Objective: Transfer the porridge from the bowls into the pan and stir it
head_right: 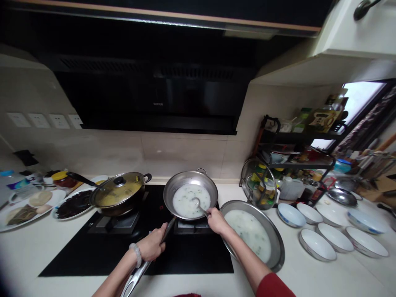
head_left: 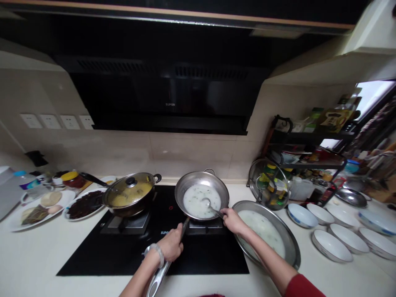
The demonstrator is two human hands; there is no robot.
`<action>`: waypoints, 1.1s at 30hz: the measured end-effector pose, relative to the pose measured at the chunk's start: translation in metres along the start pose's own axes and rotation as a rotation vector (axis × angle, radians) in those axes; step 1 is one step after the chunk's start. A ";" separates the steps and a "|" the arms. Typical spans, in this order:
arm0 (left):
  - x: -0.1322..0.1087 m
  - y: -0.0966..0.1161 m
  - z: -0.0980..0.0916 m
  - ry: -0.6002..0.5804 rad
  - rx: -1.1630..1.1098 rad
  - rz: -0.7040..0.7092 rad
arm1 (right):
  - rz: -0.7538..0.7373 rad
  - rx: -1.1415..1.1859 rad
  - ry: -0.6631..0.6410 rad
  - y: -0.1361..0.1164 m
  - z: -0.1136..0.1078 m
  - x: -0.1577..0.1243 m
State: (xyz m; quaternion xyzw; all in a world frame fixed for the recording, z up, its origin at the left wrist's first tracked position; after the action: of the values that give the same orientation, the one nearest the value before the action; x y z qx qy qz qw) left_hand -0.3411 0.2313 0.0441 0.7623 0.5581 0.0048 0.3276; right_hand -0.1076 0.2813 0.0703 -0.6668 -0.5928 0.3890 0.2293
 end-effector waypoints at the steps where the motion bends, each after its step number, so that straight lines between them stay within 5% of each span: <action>1: 0.000 0.000 0.000 -0.002 0.008 0.000 | 0.040 0.054 -0.009 0.002 0.001 -0.001; 8: 0.002 0.000 0.001 0.014 0.053 0.050 | 0.248 0.407 -0.038 0.014 -0.004 -0.012; 23: 0.006 -0.005 0.005 0.000 0.075 0.026 | 0.325 0.688 -0.087 0.020 -0.015 -0.028; 33: 0.002 0.000 0.001 0.000 0.063 0.020 | 0.304 0.812 -0.034 0.035 -0.062 -0.064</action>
State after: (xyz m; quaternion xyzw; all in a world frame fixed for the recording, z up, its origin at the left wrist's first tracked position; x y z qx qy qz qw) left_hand -0.3404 0.2325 0.0425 0.7780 0.5502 -0.0096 0.3032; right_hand -0.0374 0.2222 0.0960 -0.5956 -0.2906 0.6309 0.4033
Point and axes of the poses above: each hand's wrist, its own x-axis towards the middle knuckle, its own z-axis out of the palm, y = z × x, the point moved 10 cm from there along x, towards the middle knuckle, and after that the axes turned 3 degrees about z, right-handed, at the moved point
